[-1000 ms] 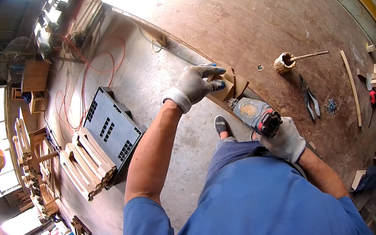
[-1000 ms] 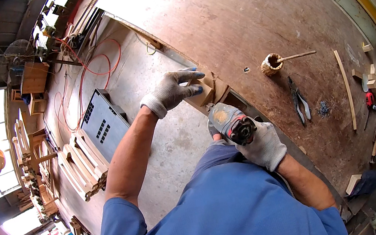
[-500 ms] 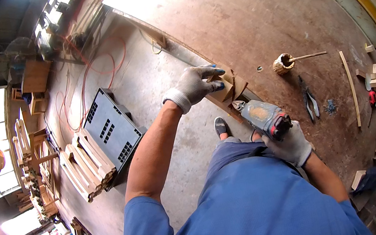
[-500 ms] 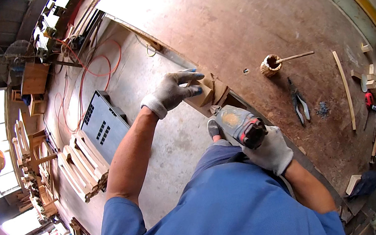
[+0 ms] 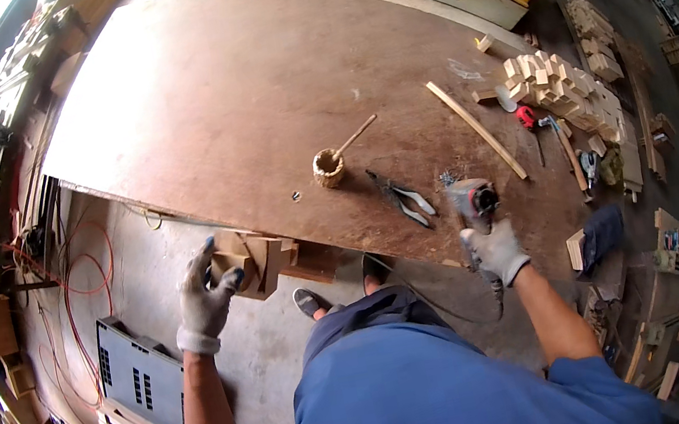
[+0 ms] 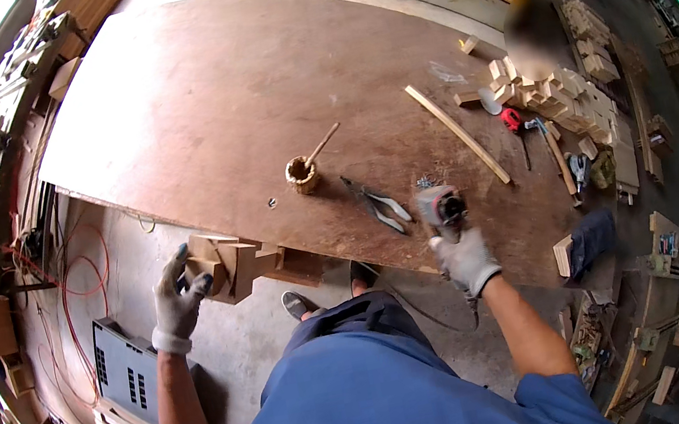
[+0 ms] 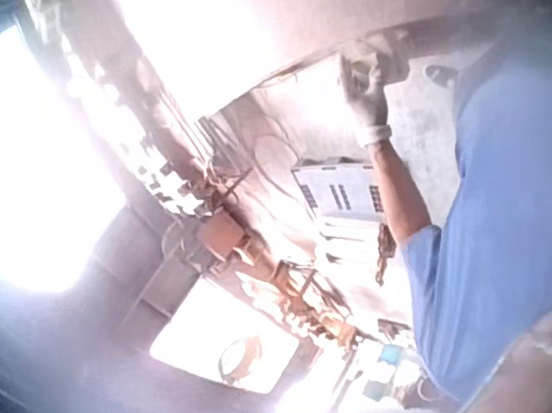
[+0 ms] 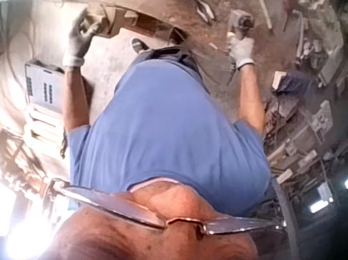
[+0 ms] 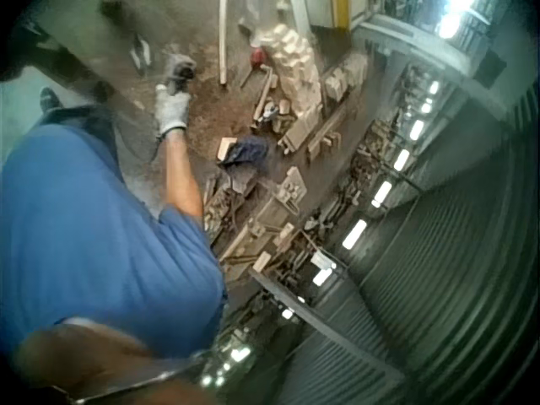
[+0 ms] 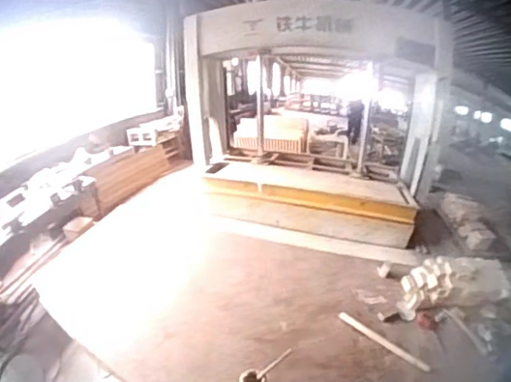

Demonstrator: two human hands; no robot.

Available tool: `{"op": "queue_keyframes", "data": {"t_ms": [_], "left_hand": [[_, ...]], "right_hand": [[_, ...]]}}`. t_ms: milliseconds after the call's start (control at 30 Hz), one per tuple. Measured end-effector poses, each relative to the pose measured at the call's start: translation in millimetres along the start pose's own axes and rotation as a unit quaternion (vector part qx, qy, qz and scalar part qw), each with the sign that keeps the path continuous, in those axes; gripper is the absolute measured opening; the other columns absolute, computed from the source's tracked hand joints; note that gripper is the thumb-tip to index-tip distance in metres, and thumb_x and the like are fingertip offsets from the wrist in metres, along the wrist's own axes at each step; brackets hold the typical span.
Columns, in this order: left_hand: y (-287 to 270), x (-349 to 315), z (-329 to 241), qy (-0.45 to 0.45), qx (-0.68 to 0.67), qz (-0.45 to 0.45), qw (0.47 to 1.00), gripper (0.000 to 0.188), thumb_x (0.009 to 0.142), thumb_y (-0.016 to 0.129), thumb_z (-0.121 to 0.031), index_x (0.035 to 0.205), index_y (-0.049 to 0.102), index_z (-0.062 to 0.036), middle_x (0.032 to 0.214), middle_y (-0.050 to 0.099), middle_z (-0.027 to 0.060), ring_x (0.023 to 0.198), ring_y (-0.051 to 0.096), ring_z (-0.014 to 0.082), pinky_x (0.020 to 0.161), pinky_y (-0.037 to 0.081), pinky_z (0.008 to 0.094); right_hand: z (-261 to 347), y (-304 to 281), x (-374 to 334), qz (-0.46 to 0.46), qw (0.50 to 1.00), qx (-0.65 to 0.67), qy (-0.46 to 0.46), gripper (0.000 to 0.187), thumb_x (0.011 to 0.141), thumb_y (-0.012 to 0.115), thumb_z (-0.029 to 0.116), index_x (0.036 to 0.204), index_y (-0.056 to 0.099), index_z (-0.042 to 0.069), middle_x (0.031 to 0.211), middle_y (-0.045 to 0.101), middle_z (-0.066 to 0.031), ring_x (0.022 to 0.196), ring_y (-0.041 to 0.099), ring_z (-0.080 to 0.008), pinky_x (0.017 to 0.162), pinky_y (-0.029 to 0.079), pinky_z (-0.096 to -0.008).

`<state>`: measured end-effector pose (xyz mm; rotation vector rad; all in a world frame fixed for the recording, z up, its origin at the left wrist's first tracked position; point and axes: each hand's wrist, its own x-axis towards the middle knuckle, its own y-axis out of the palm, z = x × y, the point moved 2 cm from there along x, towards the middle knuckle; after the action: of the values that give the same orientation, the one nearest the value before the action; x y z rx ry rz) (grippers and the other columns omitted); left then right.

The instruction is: The person assembles small wooden boxes using a cordless drill and wood glue. They drill screws into wooden pieces, apply glue to edges, and join components together. The person then carries the assembled boxes to a nearby rack and places them among other finished pieces.

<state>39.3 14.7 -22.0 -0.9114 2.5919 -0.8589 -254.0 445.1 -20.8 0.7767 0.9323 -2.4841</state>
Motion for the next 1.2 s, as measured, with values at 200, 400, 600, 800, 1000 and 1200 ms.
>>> {"op": "queue_keyframes", "data": {"t_ms": [200,400,600,800,1000,1200], "left_hand": [[26,-28,10,-0.008,0.02,-0.072,0.997,0.117,0.067,0.101,-0.029,0.16,0.036,-0.0004,0.149,0.054,0.0211,0.138,0.053,0.0315,0.118,0.042,0.0451],[31,-42,-19,-0.098,0.089,-0.118,0.984,0.139,0.059,0.102,-0.044,0.164,0.024,0.0019,0.146,0.052,0.0269,0.136,0.052,0.0398,0.116,0.042,0.048],[44,-53,-3,-0.127,0.045,-0.13,0.982,0.131,0.064,0.101,-0.04,0.163,0.027,0.0005,0.151,0.051,0.025,0.14,0.049,0.0396,0.118,0.04,0.0474],[52,-55,10,-0.122,0.011,-0.156,0.98,0.129,0.065,0.1,-0.038,0.164,0.026,-0.0004,0.153,0.051,0.0251,0.142,0.05,0.0402,0.119,0.041,0.0469],[61,-73,34,-0.11,-0.062,-0.183,0.975,0.132,0.065,0.1,-0.042,0.164,0.025,0.0,0.155,0.048,0.0277,0.143,0.05,0.0401,0.116,0.046,0.0456],[69,-127,64,-0.194,-0.058,-0.111,0.973,0.114,0.071,0.097,-0.042,0.158,0.038,0.002,0.145,0.058,0.0287,0.131,0.061,0.0379,0.109,0.051,0.0429]], "right_hand": [[-132,-100,107,-0.163,0.963,-0.21,-0.044,0.017,0.083,0.074,0.018,0.09,0.067,0.003,0.08,0.067,-0.0141,0.071,0.065,-0.0298,0.064,0.05,-0.0459],[-198,-140,142,-0.227,0.916,-0.329,0.031,0.048,0.086,0.067,0.016,0.13,0.055,0.001,0.118,0.071,-0.03,0.112,0.068,-0.0475,0.097,0.054,-0.0534],[-104,-88,119,-0.122,0.846,-0.519,0.006,0.037,0.088,0.07,0.019,0.119,0.067,-0.001,0.12,0.072,-0.0244,0.112,0.07,-0.0412,0.096,0.055,-0.0488],[69,74,21,0.08,0.9,-0.301,-0.303,0.047,0.087,0.078,0.027,0.125,0.069,0.001,0.113,0.073,-0.0207,0.111,0.07,-0.035,0.098,0.054,-0.0455],[144,224,-53,0.157,0.762,-0.294,-0.555,0.114,0.072,0.092,0.048,0.157,0.034,-0.002,0.15,0.049,-0.0293,0.141,0.048,-0.044,0.118,0.04,-0.0502],[142,292,-73,0.149,0.748,-0.38,-0.523,0.142,0.059,0.098,0.054,0.163,0.02,-0.001,0.16,0.031,-0.0358,0.149,0.032,-0.0507,0.124,0.031,-0.0545]]}}
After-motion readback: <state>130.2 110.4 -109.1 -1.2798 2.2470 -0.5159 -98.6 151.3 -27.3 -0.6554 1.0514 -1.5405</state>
